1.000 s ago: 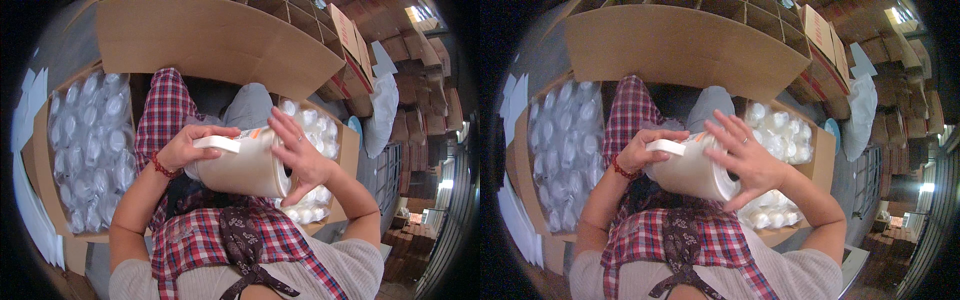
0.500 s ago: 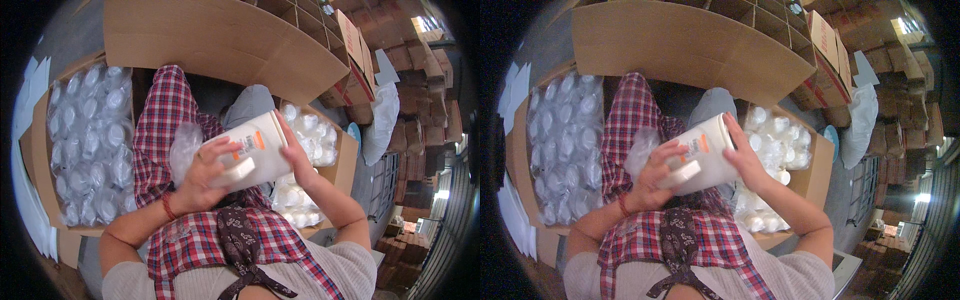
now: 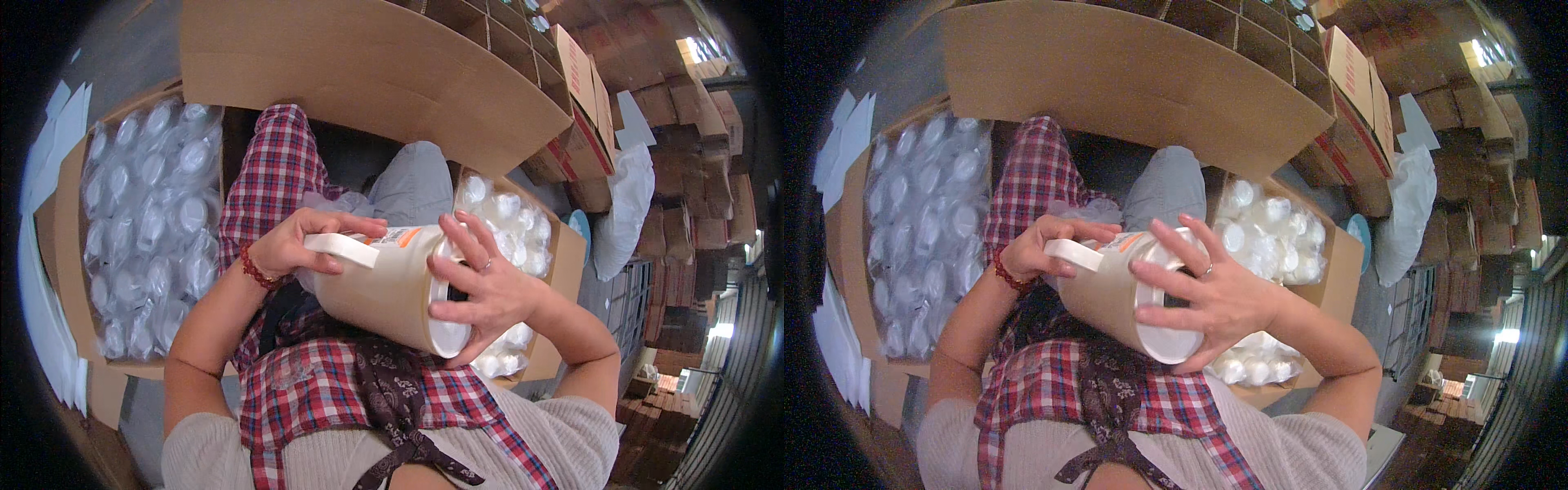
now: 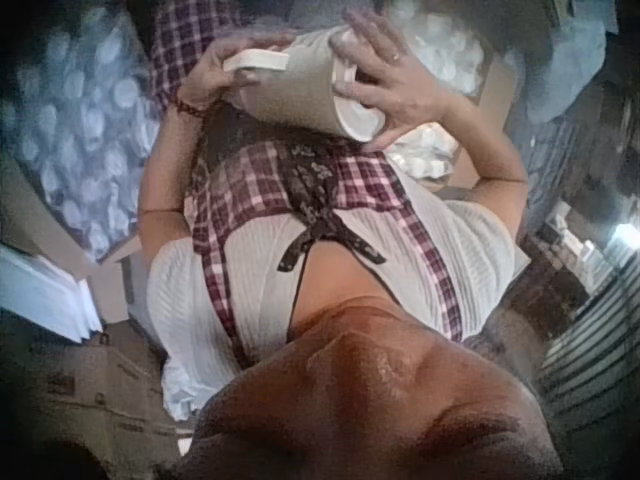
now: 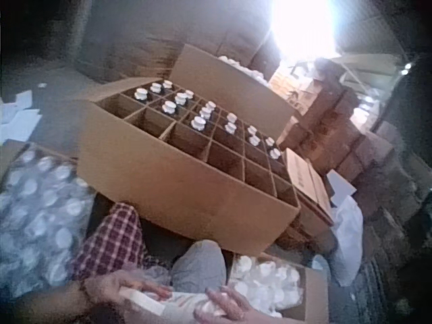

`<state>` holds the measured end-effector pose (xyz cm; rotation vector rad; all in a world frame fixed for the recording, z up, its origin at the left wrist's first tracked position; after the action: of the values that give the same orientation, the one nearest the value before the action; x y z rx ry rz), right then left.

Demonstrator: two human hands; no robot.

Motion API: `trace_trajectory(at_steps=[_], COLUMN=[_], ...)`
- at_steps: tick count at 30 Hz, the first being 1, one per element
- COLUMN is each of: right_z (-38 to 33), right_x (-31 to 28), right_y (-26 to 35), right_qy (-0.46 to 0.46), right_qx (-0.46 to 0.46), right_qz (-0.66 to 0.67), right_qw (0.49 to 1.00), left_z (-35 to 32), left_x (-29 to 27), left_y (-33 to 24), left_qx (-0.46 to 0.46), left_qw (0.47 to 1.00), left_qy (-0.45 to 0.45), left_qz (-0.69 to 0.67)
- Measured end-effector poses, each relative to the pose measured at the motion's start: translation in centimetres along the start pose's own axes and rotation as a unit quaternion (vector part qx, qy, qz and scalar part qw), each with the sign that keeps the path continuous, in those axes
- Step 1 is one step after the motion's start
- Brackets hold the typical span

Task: The person takes various thermos flask components, including a plastic casing and a glass inner lining, and fits them together to assemble the full flasks.

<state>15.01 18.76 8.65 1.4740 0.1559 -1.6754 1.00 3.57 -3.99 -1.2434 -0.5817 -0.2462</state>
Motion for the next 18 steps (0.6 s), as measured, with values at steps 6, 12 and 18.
trace_trajectory(at_steps=[6, 12, 18], right_z=[-1.6, -3.6, -4.0], right_x=[0.7, 4.2, 1.7], right_y=[-2.3, -8.1, -6.4], right_qy=[-0.099, -0.214, -0.191], right_qx=[0.089, 0.525, 0.449], right_qz=[0.041, 0.427, 0.393], right_qw=[0.99, 0.705, 0.78], left_z=[-0.7, -0.5, 0.1], left_x=[1.6, 8.5, 4.4], left_y=[-0.6, -0.5, -1.3], left_qx=[0.022, 0.112, 0.128], left_qw=[0.992, 0.818, 0.94], left_qy=[-0.075, -0.129, -0.098], left_qz=[0.095, 0.549, 0.299])
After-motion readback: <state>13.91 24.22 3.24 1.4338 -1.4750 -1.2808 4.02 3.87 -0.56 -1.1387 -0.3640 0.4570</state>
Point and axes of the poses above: each hand's wrist, its own z-axis towards the middle knuckle, its own x-axis out of the palm, y = z × x, the point moved 5 cm from there along z, towards the middle knuckle, and after that the axes turned 4 degrees about -y, right-handed, at the moved point
